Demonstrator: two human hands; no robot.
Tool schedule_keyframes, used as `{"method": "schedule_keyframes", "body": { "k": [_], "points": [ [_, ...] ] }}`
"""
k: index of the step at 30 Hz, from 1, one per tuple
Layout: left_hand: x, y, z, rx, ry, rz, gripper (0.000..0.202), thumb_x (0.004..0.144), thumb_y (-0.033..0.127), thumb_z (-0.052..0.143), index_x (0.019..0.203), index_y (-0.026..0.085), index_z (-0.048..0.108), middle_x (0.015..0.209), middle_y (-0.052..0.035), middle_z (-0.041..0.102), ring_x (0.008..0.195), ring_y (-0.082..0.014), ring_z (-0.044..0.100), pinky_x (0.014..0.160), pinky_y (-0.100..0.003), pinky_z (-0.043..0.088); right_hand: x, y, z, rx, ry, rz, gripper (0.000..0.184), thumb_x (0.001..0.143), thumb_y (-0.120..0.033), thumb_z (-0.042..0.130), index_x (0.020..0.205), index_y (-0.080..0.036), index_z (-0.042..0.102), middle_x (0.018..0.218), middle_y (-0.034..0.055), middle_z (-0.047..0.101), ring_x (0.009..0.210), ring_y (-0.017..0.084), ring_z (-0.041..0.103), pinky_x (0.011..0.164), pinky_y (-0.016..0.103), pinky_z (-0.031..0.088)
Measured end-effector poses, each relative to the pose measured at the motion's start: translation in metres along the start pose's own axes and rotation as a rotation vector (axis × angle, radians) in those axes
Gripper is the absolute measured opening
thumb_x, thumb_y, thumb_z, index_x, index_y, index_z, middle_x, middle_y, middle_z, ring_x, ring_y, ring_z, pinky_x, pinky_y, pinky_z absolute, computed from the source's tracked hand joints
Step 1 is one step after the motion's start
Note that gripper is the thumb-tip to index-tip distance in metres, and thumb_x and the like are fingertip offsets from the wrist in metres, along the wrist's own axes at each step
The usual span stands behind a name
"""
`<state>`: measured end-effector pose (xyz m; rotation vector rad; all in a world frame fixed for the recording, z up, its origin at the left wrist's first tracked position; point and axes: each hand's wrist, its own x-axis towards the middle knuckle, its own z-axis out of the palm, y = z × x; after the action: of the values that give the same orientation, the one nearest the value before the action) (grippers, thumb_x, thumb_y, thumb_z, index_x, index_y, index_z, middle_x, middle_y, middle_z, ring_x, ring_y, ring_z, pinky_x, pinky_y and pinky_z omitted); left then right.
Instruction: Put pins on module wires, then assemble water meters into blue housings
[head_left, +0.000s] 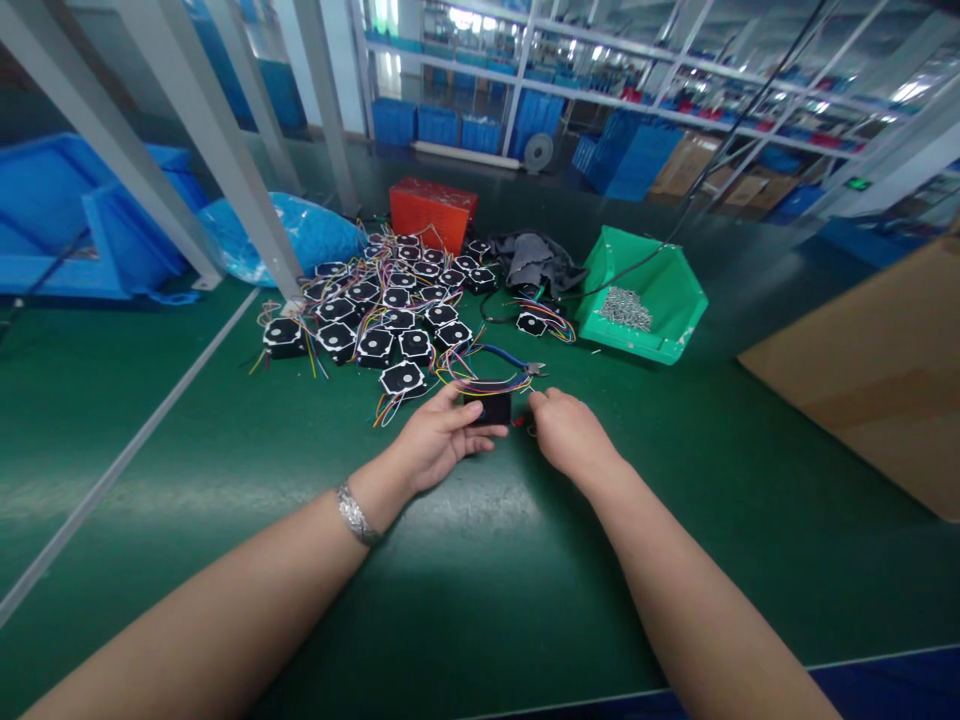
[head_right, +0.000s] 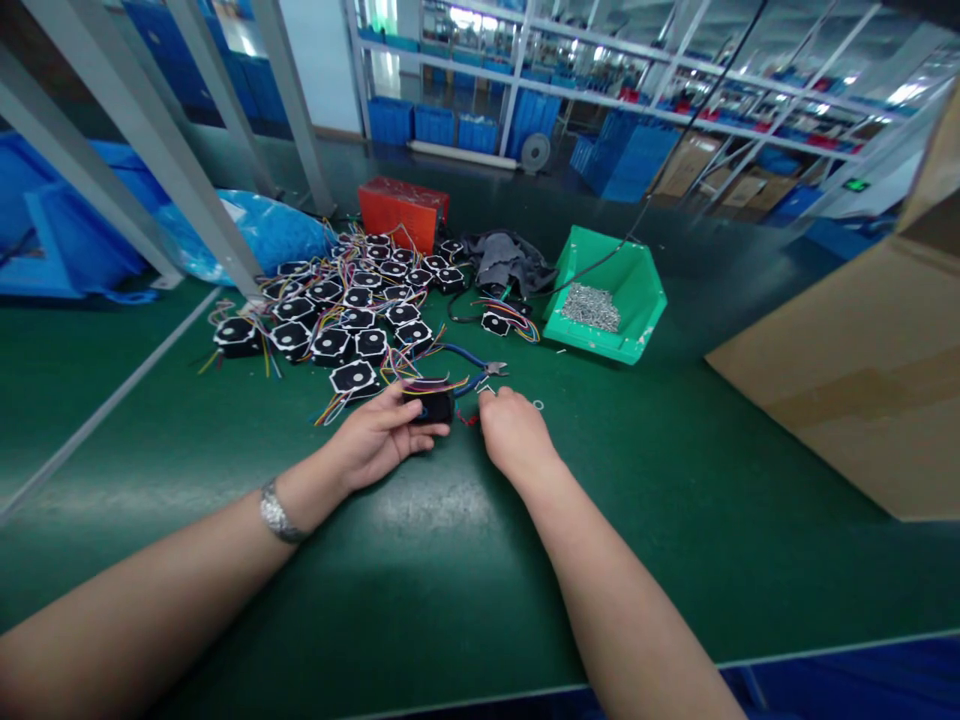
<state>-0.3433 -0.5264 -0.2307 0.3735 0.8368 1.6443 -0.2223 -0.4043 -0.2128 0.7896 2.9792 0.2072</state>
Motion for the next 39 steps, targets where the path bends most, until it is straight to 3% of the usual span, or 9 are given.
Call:
{"method": "schedule_keyframes", "body": {
  "k": [3,5,10,13,16,21,31,39],
  "points": [
    [-0.001,0.004,-0.002,-0.065,-0.044,0.0,0.04,0.063,0.012,0.065,0.097,0.021,0.046,0.091,-0.0039,0.06,0.074,-0.0166,0.063,0.062,-0.025,0.047,0.002,0.009,0.005,0.093,-0.011,-0.003,0.02,0.07,-0.004,0.043,0.08,-0.014,0.058,0.074,0.0092,0.056,0.069,0.019,0.055,0.059,0.028,0.038],
    [-0.002,0.004,-0.002,-0.071,-0.047,0.02,0.034,0.064,0.017,0.066,0.092,0.021,0.048,0.087,-0.0023,0.06,0.075,-0.0157,0.062,0.066,-0.027,0.046,0.004,0.014,0.009,0.253,0.022,0.04,0.021,0.068,-0.005,0.045,0.08,-0.015,0.059,0.077,0.0074,0.058,0.072,0.017,0.055,0.063,0.027,0.04],
    [0.0,0.0,-0.001,0.107,0.083,0.106,0.021,0.063,0.016,0.067,0.08,0.016,0.055,0.077,0.0003,0.058,0.069,-0.0108,0.056,0.065,-0.025,0.044,0.005,0.015,0.016,1.005,0.1,0.286,0.015,0.066,-0.012,0.051,0.08,-0.014,0.059,0.065,0.0004,0.056,0.055,0.01,0.051,0.055,0.024,0.042],
    [0.0,-0.002,0.0,0.142,0.084,0.119,0.034,0.059,0.011,0.069,0.09,0.017,0.055,0.077,0.0016,0.059,0.068,-0.0087,0.054,0.065,-0.022,0.041,0.002,0.009,0.014,1.498,0.078,0.353,0.019,0.06,-0.021,0.061,0.076,-0.013,0.056,0.058,-0.0025,0.055,0.046,0.008,0.049,0.048,0.022,0.04],
    [-0.001,-0.003,0.001,0.122,0.078,0.092,0.043,0.057,0.009,0.07,0.096,0.016,0.053,0.078,0.0012,0.059,0.07,-0.009,0.054,0.067,-0.022,0.04,-0.003,0.002,0.008,1.723,0.042,0.344,0.025,0.053,-0.024,0.068,0.073,-0.013,0.055,0.056,-0.0022,0.056,0.046,0.009,0.051,0.047,0.022,0.04],
    [-0.001,-0.003,0.0,0.109,0.04,0.079,0.042,0.055,0.006,0.069,0.093,0.016,0.054,0.08,0.0011,0.059,0.072,-0.0085,0.054,0.069,-0.021,0.039,-0.01,-0.009,0.003,1.745,0.081,0.301,0.023,0.053,-0.021,0.069,0.071,-0.013,0.057,0.057,-0.0024,0.057,0.048,0.008,0.052,0.05,0.022,0.042],
    [-0.003,-0.003,-0.001,0.078,-0.066,0.005,0.049,0.051,0.004,0.07,0.097,0.016,0.056,0.084,-0.0002,0.06,0.072,-0.0091,0.054,0.068,-0.021,0.038,-0.011,-0.01,0.007,1.567,0.284,0.299,0.017,0.059,-0.023,0.066,0.069,-0.015,0.055,0.06,-0.0021,0.055,0.053,0.009,0.052,0.053,0.022,0.042],
    [-0.002,-0.004,-0.001,0.089,-0.066,0.008,0.049,0.05,0.004,0.071,0.095,0.017,0.058,0.082,0.0003,0.061,0.071,-0.009,0.055,0.067,-0.02,0.039,-0.016,-0.012,0.005,1.182,0.374,0.175,0.007,0.067,-0.022,0.058,0.07,-0.016,0.057,0.065,0.0008,0.059,0.059,0.011,0.054,0.057,0.024,0.043]
  ]
}}
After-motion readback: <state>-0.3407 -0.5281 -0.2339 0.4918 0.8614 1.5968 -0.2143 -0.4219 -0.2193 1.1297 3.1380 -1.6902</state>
